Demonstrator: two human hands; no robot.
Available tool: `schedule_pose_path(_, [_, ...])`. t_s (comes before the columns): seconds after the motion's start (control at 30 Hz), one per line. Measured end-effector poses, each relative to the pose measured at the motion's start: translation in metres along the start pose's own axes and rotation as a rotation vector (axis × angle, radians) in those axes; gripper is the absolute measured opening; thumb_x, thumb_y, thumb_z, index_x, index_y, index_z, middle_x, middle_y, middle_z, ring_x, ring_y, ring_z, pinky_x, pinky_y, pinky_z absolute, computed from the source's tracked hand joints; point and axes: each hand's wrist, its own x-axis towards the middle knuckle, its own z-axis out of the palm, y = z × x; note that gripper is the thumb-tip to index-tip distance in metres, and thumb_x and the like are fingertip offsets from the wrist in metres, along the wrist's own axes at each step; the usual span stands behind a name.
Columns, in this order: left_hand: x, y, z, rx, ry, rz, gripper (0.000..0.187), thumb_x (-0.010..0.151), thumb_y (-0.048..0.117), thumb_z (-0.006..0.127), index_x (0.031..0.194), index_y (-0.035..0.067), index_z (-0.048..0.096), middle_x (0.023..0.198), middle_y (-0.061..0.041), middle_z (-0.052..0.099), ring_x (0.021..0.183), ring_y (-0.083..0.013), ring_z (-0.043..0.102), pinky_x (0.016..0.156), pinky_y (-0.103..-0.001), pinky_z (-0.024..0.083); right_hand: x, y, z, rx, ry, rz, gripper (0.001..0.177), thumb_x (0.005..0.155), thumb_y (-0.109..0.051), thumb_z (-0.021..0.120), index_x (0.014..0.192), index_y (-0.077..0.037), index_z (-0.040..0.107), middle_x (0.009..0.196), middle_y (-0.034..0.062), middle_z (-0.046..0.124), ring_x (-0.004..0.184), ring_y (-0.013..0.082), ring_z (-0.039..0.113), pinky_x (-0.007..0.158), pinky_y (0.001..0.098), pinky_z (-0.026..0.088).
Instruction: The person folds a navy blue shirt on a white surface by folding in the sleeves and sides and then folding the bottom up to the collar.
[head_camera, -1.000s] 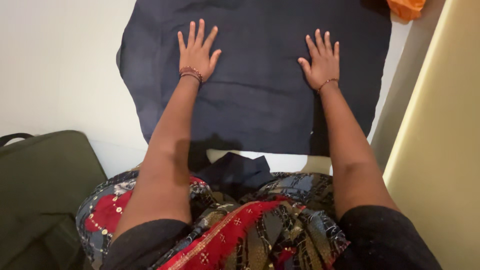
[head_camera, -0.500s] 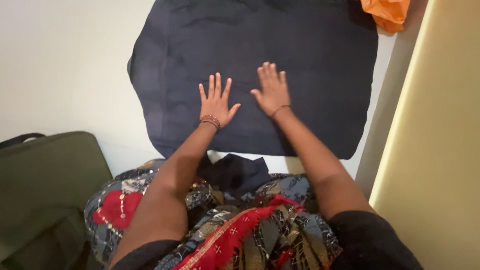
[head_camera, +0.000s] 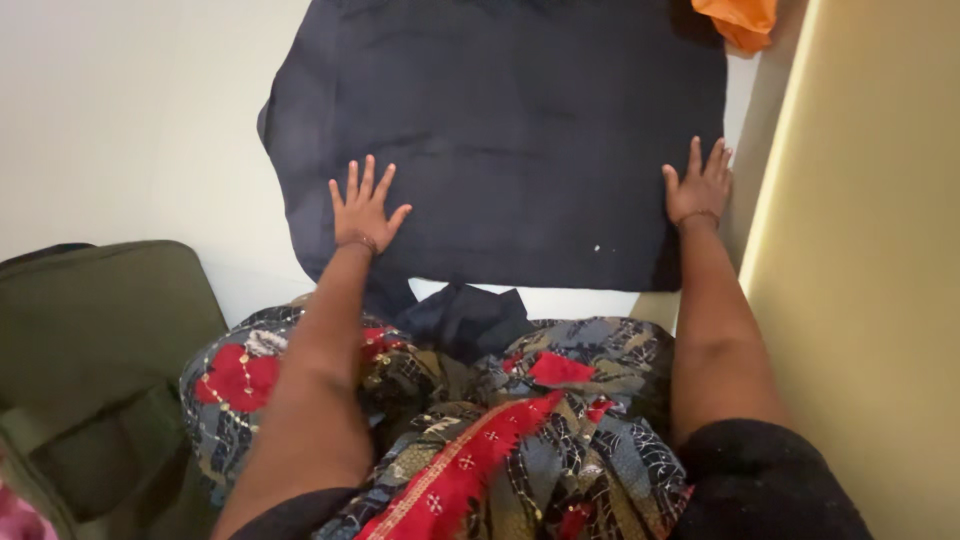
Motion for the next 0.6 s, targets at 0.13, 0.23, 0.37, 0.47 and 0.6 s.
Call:
schedule_pose_path(0.13, [0.005,0.019,-0.015,-0.061,-0.053,0.028,0.068,0.091,0.047,0.065,0.150,0.017,0.050,0.153,-0.019,0.045,0.144,-0.0388,0.040,0.116,-0.060,0.031,-0.027,-0.062,-0.032,-0.167,0.160,-0.321,0.066,0.084,-0.033,0.077,0.141,-0.006,0.059,0.153,0.0221,0.045,0.144,0.0441,0.039,0.119,0.0507,0.033])
schedule_pose_path(0.23, [-0.009,0.043,-0.018,-0.227,-0.193,0.199,0.030,0.092,0.035,0.066,0.111,0.013,0.074,0.122,-0.013,0.072,0.120,-0.0334,0.065,0.104,-0.045,0.048,-0.071,-0.123,-0.024,0.330,-0.165,-0.582,0.019,0.083,-0.020,0.079,0.101,-0.012,0.080,0.101,0.0133,0.071,0.103,0.0349,0.064,0.095,0.0447,0.052])
schedule_pose_path(0.37, [-0.032,0.057,-0.013,-0.028,-0.568,0.220,0.030,0.094,0.040,0.063,0.110,0.018,0.076,0.121,-0.013,0.074,0.117,-0.0325,0.068,0.103,-0.047,0.050,-0.107,-0.132,-0.008,0.259,-0.577,-0.699,0.021,0.079,-0.025,0.081,0.098,-0.015,0.079,0.102,0.0077,0.074,0.097,0.0260,0.072,0.091,0.0394,0.057])
schedule_pose_path(0.47, [-0.035,0.037,-0.014,0.116,-0.669,0.213,0.035,0.096,0.043,0.060,0.118,0.021,0.075,0.125,-0.011,0.072,0.122,-0.0316,0.065,0.105,-0.050,0.047,-0.112,-0.097,-0.011,0.084,-0.746,-0.448,0.027,0.076,-0.029,0.086,0.101,-0.020,0.081,0.106,0.0035,0.079,0.100,0.0208,0.074,0.095,0.0373,0.056])
schedule_pose_path(0.6, [-0.048,0.009,-0.028,0.049,-0.725,-0.027,0.041,0.099,0.043,0.058,0.131,0.020,0.070,0.134,-0.015,0.067,0.127,-0.0368,0.061,0.103,-0.055,0.049,-0.114,-0.019,-0.022,0.016,-0.737,-0.241,0.034,0.085,-0.043,0.078,0.110,-0.019,0.083,0.110,0.0081,0.083,0.102,0.0258,0.079,0.097,0.0395,0.059])
